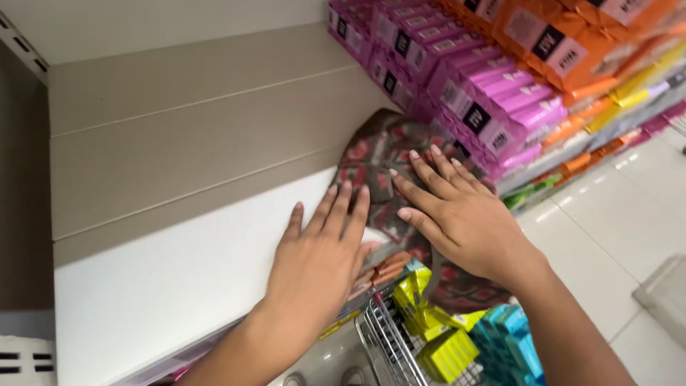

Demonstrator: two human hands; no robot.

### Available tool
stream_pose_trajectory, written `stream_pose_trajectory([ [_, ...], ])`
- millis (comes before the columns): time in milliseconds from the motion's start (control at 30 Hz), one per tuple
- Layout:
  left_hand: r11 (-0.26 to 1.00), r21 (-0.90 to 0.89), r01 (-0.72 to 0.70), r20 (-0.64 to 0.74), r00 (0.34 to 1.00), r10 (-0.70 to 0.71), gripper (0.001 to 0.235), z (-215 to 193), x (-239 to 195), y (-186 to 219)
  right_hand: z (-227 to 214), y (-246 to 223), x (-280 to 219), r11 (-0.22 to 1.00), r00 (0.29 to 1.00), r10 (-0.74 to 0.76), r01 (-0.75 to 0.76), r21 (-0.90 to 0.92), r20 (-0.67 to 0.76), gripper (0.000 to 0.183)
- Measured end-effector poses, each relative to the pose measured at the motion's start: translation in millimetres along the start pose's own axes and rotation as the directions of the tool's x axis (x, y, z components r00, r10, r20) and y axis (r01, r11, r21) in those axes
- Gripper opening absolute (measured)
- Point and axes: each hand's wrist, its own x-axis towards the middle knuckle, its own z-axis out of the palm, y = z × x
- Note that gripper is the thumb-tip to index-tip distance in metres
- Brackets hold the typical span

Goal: Cleaning a store shelf and stocking it with soap boxes from a shopping cart.

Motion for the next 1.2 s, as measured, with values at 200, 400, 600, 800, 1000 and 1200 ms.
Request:
stream_pose_trajectory([
  [200,1.0,0.001,-0.023,0.145,0.989,0.022,0.075,-1,-11,-20,23,35,53,0.989,0.986,-0.146,0.143,0.048,0.081,0.062],
  [400,0.998,0.053,-0.038,0.089,0.996,0.033,0.074,-2,-26,-31,42,26,114,0.97,0.98,-0.199,0.195,0.148,0.017,0.061],
  [600,0.992,0.123,-0.024,0.225,0.974,-0.004,0.073,-24,-46,-37,27,-20,91,0.922,0.942,-0.33,0.334,0.198,-0.052,0.052],
  [800,0.994,0.101,-0.05,-0.083,0.995,0.058,0.077,2,-72,-61,44,37,100,0.989,0.992,-0.124,0.126,0.084,-0.019,0.044],
  [1000,0.997,0.045,-0.061,-0.066,0.996,0.063,0.077,-4,-82,-61,80,20,167,0.984,0.98,-0.151,0.161,0.074,-0.127,0.047],
  [1200,0.99,0.035,-0.139,-0.018,0.99,0.14,0.078,-31,-94,-85,34,-43,131,0.919,0.934,-0.331,0.351,0.177,-0.133,0.044],
])
